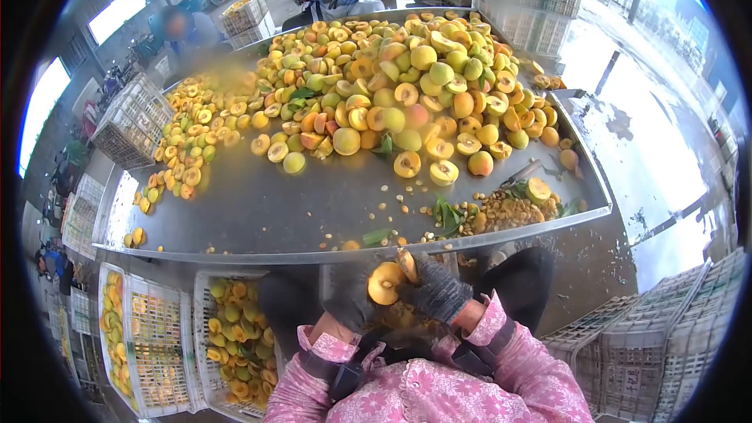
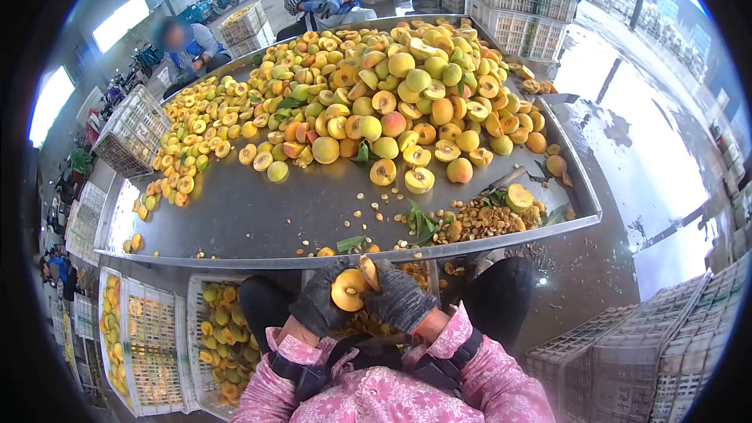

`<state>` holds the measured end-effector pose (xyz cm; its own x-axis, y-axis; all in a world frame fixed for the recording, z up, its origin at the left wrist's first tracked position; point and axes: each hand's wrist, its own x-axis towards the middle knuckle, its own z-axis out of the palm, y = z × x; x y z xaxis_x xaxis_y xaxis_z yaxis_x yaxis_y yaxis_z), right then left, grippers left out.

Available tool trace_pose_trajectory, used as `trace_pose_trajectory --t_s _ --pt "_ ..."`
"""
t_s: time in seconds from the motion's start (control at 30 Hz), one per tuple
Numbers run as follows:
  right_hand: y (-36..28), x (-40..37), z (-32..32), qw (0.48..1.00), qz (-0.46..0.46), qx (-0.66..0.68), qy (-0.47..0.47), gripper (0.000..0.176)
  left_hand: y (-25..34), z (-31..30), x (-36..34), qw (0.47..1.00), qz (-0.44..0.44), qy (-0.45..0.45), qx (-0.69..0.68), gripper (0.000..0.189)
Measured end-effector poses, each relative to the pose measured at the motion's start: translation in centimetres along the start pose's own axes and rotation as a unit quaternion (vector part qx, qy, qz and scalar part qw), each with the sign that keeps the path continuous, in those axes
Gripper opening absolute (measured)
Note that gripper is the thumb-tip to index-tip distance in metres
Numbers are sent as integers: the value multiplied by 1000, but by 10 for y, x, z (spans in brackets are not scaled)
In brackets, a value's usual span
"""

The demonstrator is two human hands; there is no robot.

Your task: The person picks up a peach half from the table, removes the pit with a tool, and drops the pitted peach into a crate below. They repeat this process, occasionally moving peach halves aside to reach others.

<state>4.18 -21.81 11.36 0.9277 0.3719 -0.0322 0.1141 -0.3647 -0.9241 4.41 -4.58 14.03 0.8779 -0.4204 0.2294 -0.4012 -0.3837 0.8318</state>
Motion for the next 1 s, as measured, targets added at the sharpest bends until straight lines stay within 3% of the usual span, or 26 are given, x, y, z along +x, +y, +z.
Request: trace_pose_trajectory --t_s 0.1,0.13,0.23,0.27,0.33,0.43,0.5,0.57,0.67,0.73,0.8,0.87,0.9,0.97,1.0 --pt "-2 1 -3 999 -29 -15 3 52 8 4 -3 1000 28 10 0 40" --pt "-5 0 -5 999 -39 -21 5 50 -1 10 -6 995 -27 20 -90 38" --pt "-13 -7 -5 997 60 -8 57 43 -19 24 -10 938 -144 79 -306 33" --pt "-11 -11 -5 994 63 74 50 41 -7 23 -5 918 -154 115 -347 32" --pt "-4 -24 0 968 69 237 34 39 -7 18 -7 926 -154 136 -316 31" --pt "14 -41 23 957 73 281 6 36 -11 6 -18 983 -108 98 -111 32" --pt "21 -44 30 978 58 201 0 35 21 -2 -13 994 -55 94 12 31" --pt "23 -44 36 984 60 167 -11 34 16 11 -11 960 -97 156 -213 31" --pt "18 -44 39 996 22 89 2 35 -3 30 -10 856 -163 205 -446 36" --pt "21 -43 44 989 33 145 -5 34 -13 32 -14 857 -164 193 -449 36" --pt "23 -43 47 987 30 157 -4 34 -14 25 -18 925 -120 149 -329 31" --pt "22 -44 48 992 11 125 7 34 2 13 -16 989 -65 118 -67 26" --pt "22 -43 49 992 11 122 11 35 10 8 -14 992 -36 100 67 25" --pt "21 -43 52 993 11 116 20 36 -1 19 -19 974 -75 157 -143 22" --pt "26 -43 54 998 -3 57 17 37 -8 24 -20 972 -73 165 -152 21"
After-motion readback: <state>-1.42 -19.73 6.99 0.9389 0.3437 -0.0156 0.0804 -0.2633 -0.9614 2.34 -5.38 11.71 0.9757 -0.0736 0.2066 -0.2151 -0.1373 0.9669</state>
